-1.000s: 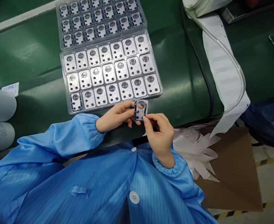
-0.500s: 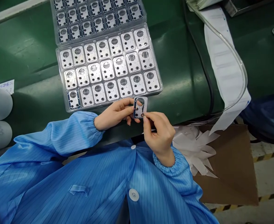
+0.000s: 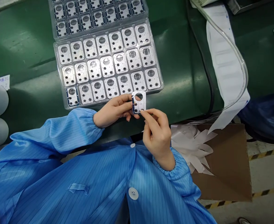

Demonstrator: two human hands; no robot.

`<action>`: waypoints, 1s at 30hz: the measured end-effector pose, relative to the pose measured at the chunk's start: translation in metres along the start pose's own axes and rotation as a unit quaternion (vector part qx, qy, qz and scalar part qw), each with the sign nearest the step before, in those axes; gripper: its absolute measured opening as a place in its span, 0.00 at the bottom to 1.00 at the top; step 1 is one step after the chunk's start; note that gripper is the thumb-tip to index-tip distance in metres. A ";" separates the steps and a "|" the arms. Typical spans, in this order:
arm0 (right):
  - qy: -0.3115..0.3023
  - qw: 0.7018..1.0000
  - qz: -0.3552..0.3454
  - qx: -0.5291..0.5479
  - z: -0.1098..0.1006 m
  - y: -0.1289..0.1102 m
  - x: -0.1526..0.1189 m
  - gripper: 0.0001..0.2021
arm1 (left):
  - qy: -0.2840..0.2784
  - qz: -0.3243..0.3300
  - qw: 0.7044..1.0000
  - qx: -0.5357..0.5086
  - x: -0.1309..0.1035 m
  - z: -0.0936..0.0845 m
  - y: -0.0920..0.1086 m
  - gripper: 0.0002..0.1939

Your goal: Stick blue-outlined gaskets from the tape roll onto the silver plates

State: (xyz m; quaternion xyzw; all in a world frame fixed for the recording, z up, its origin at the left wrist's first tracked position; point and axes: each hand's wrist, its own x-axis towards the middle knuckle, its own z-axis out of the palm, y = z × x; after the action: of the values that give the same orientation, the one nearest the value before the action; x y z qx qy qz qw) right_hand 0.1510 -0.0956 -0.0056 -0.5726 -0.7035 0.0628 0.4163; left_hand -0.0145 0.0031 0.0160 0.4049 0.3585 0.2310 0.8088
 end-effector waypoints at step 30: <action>0.007 0.999 0.042 0.026 -0.002 0.007 0.003 0.16 | -0.005 0.013 1.000 0.027 0.000 0.000 -0.002 0.07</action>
State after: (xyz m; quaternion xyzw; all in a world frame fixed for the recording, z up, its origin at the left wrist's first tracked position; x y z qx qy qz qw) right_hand 0.1575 -0.0916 -0.0070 -0.5909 -0.6744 0.0942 0.4325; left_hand -0.0141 0.0023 0.0140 0.4324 0.3550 0.2298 0.7964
